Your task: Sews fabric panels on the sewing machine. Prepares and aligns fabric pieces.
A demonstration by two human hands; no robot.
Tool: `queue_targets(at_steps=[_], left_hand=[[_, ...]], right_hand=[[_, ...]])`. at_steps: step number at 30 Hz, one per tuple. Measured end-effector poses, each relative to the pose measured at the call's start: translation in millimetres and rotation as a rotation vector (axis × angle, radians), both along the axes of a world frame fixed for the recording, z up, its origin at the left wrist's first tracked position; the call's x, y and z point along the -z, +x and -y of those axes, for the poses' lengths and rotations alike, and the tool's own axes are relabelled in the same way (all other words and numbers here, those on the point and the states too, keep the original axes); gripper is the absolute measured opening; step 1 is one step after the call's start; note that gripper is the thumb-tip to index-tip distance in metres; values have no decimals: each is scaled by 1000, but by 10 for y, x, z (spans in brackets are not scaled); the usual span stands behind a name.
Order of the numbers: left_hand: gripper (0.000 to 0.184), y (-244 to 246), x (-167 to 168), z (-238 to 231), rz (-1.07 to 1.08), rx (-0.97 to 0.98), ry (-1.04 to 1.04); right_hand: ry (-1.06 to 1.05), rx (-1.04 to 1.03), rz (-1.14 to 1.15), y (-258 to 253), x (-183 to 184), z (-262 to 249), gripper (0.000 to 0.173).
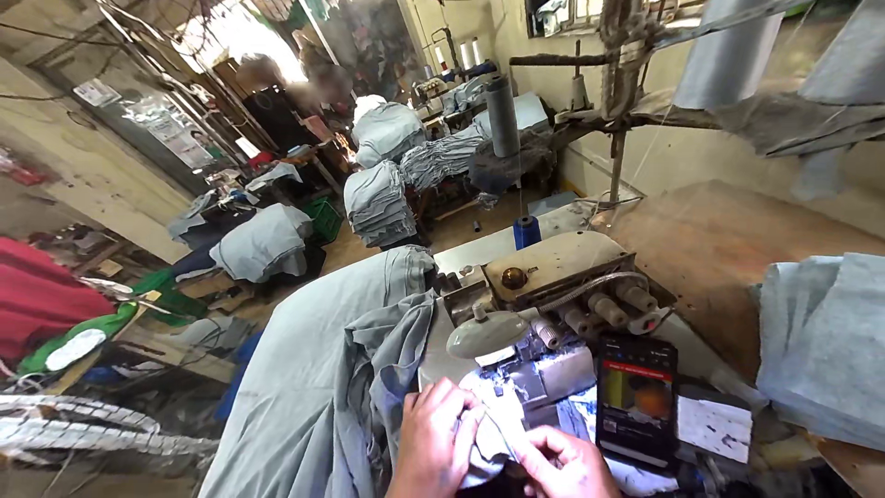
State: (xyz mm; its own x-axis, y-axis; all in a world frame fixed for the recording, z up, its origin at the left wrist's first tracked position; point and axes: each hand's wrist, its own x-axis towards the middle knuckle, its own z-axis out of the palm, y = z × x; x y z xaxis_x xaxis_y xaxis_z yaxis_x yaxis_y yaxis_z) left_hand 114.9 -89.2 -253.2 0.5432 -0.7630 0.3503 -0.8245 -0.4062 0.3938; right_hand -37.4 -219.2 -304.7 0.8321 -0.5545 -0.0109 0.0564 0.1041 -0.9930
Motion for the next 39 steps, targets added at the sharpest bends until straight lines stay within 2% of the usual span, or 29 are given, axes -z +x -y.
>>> queue_targets(at_steps=[5, 11, 15, 18, 20, 22, 24, 25, 26, 28, 30, 33, 35, 37, 38, 39], left_hand=[[23, 73, -48, -82, -119, -33, -48], [23, -67, 77, -14, -3, -75, -110], [24, 121, 55, 64, -31, -81, -62], [22, 287, -14, 150, -91, -100, -26], [21, 282, -60, 156, -57, -90, -114], [19, 201, -115, 129, -31, -53, -212], [19, 88, -199, 104, -4, -32, -256], [19, 44, -243, 105, 20, -28, -262], [20, 8, -279, 112, 45, -21, -263], [21, -46, -332, 137, 95, -8, -245], [20, -90, -350, 164, 127, 0, -231], [20, -85, -304, 52, 141, -65, -232], [33, -101, -198, -228, 65, -181, -218], [52, -183, -60, -552, -99, -246, -80], [48, -215, 28, -670, -125, -248, 16], [33, -212, 115, -766, -75, -242, 100]], right_hand=[[-43, 9, 10, 15, -36, 7, 9], [-80, 29, -10, -50, -39, 2, 9], [-168, 67, -46, 68, -12, 22, 12], [-205, 186, -117, 291, 4, 16, 26], [-225, 202, -164, 332, -1, 41, 36], [-210, 189, -110, 262, -21, 65, 34], [-242, 213, 90, 186, -81, 89, 16], [-289, 188, 178, 183, -154, 127, 11], [-334, 137, 210, 204, -251, 163, 18], [-345, -35, 128, 294, -425, 235, 29], [-287, -242, -3, 385, -525, 337, 20], [-133, -415, 35, 422, -537, 420, 20], [56, -468, 87, 366, -510, 429, 16], [151, -475, 95, 316, -473, 445, 14], [163, -478, 87, 301, -460, 455, 12], [168, -482, 65, 288, -462, 462, 10]])
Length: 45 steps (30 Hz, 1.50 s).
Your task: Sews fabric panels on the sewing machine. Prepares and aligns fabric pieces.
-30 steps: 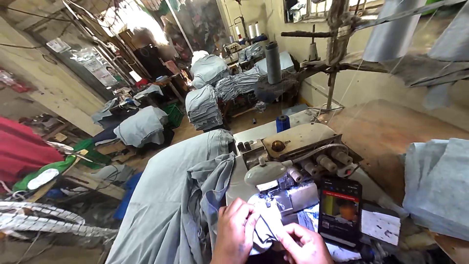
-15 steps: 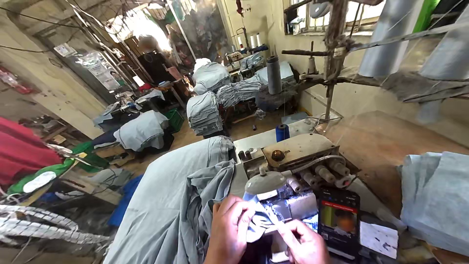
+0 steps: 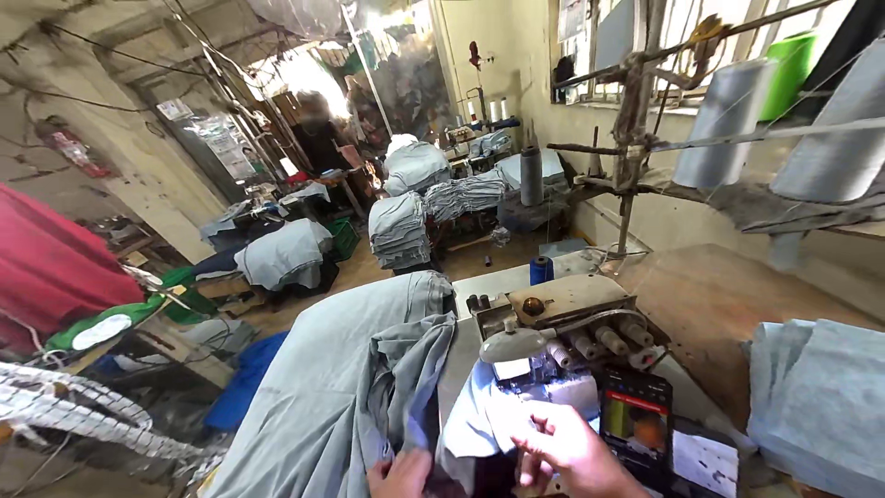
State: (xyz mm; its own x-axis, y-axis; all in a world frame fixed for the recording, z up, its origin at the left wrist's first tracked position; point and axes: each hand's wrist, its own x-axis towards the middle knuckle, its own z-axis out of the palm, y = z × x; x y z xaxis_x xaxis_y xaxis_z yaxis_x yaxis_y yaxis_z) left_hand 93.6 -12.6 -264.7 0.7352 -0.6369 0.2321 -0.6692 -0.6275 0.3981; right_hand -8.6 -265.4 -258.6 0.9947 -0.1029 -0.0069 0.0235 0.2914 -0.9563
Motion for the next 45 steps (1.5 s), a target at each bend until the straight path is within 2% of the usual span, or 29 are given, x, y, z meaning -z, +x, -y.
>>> queue_targets(at_steps=[1, 2, 4, 6, 8, 10, 12, 15, 17, 19, 21, 25, 28, 32, 36, 40, 43, 45], left_hand=[[19, 57, 29, -77, 102, 1, 56], [13, 185, -26, -135, 236, -31, 85], [12, 559, -308, -180, 426, -151, 169], [12, 672, -755, -57, 271, -143, 257], [18, 582, -962, 187, 313, 107, 149], [23, 457, -853, 506, 373, 405, -18], [24, 438, -627, 774, 431, 561, -20], [25, 520, -374, 916, 495, 539, 96], [18, 547, -320, 948, 539, 474, 182], [15, 500, -409, 978, 504, 387, 327], [20, 462, -614, 998, 381, 366, 436], [29, 507, -969, 928, 28, 623, 327], [23, 517, -1073, 881, -94, 807, 265], [21, 509, -1153, 786, -56, 805, 231], [20, 416, -1180, 815, 102, 749, 151], [13, 301, -1068, 948, 126, 744, 192], [35, 303, -911, 996, 86, 883, 202], [34, 349, -884, 1039, 91, 989, 232]], right_hand=[[-12, -7, -35, -9, -22, 8, 11], [-27, -6, -68, -9, -55, 12, 14], [-33, 11, -102, -2, -92, -10, 19], [-58, 28, -63, 2, -69, -30, 21], [-82, 52, 10, 2, -9, -52, 20], [-50, 81, 46, -23, 59, -112, 18], [5, 98, 43, -41, 75, -164, 15], [60, 102, -2, -101, 92, -179, 15], [100, 106, -29, -121, 114, -186, 15], [126, 102, -23, -123, 125, -208, 17], [126, 116, 16, -104, 100, -201, 20], [-47, 215, 113, 46, -133, -21, 18], [-238, 115, 109, 212, -219, 100, 20], [-518, -160, 143, 234, -277, 222, 27], [-754, -237, 177, 178, -340, 147, 36], [-614, -130, 120, 27, -265, -9, 39], [-608, -44, 77, -58, -137, -107, 32], [-652, -42, 82, -46, -124, -104, 28]])
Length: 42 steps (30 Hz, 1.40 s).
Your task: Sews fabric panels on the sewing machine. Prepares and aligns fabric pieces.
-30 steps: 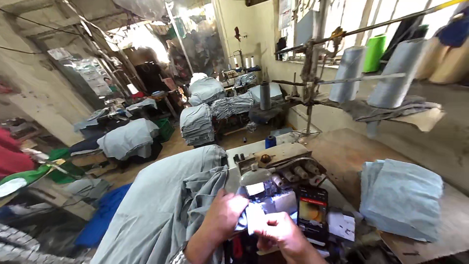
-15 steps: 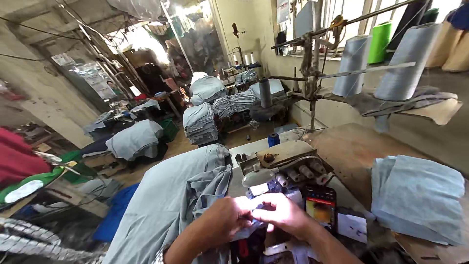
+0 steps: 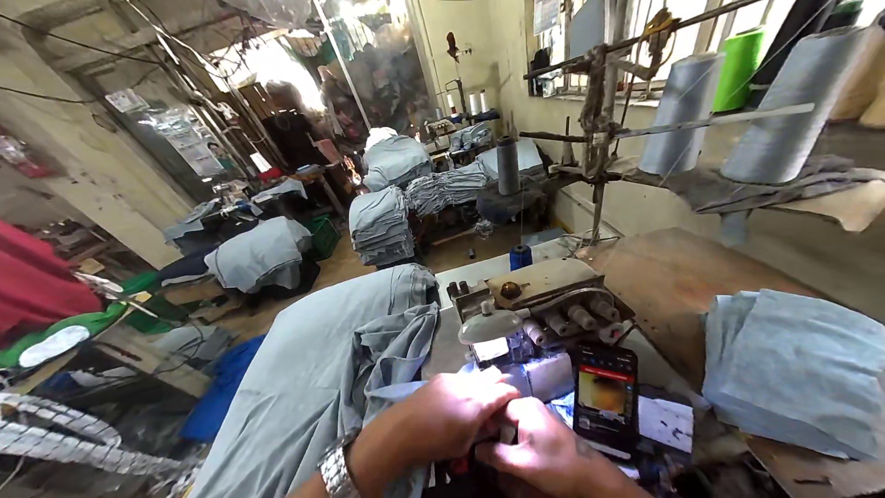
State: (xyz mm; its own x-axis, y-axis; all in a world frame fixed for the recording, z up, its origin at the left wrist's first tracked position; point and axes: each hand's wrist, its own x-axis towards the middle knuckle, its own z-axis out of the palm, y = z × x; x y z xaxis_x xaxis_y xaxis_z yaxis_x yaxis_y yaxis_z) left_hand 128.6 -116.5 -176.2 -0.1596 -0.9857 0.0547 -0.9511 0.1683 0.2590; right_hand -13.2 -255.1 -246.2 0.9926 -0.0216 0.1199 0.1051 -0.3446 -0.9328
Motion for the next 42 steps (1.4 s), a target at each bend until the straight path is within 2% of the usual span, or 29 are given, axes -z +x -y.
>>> queue_targets(at_steps=[2, 4, 5, 7, 9, 12, 15, 19, 22, 25, 27, 31, 34, 38, 42], left_hand=[[28, 52, -136, 58, 92, -9, 97], [42, 57, -384, 149, 236, -110, 301], [49, 33, -514, 211, 278, -180, 444], [46, 34, -610, 286, 301, -241, 550], [37, 100, -569, 289, 268, -192, 502], [32, 210, -450, 238, 191, -48, 351], [35, 210, -403, 199, 215, -34, 281], [31, 111, -478, 232, 257, -72, 332], [26, -41, -643, 298, 299, -70, 466], [22, -76, -620, 306, 325, -63, 450], [27, -10, -548, 260, 346, -36, 367], [40, 120, -490, 205, 397, -17, 340], [39, 153, -441, 193, 390, 27, 293], [38, 148, -435, 198, 394, 54, 277], [36, 77, -508, 225, 419, 48, 345]], right_hand=[[-26, -22, 29, 48, -25, 69, 23], [8, -36, 104, 109, -34, 186, 17], [32, -37, 135, 144, -19, 245, 22], [47, 4, 182, 204, 40, 296, 29], [26, 61, 232, 224, 96, 287, 28], [-64, 153, 274, 203, 154, 259, 25], [-184, 192, 267, 198, 179, 244, 24], [-290, 158, 343, 267, 203, 236, 19], [-220, 13, 290, 299, 126, 266, 21], [-178, -135, 110, 255, -17, 259, 23], [-122, -179, 73, 210, 1, 258, 27], [-36, -132, 202, 113, 272, 213, 28], [11, -90, 273, 66, 411, 160, 28], [67, -61, 256, 72, 451, 135, 29], [75, -83, 230, 120, 425, 140, 30]])
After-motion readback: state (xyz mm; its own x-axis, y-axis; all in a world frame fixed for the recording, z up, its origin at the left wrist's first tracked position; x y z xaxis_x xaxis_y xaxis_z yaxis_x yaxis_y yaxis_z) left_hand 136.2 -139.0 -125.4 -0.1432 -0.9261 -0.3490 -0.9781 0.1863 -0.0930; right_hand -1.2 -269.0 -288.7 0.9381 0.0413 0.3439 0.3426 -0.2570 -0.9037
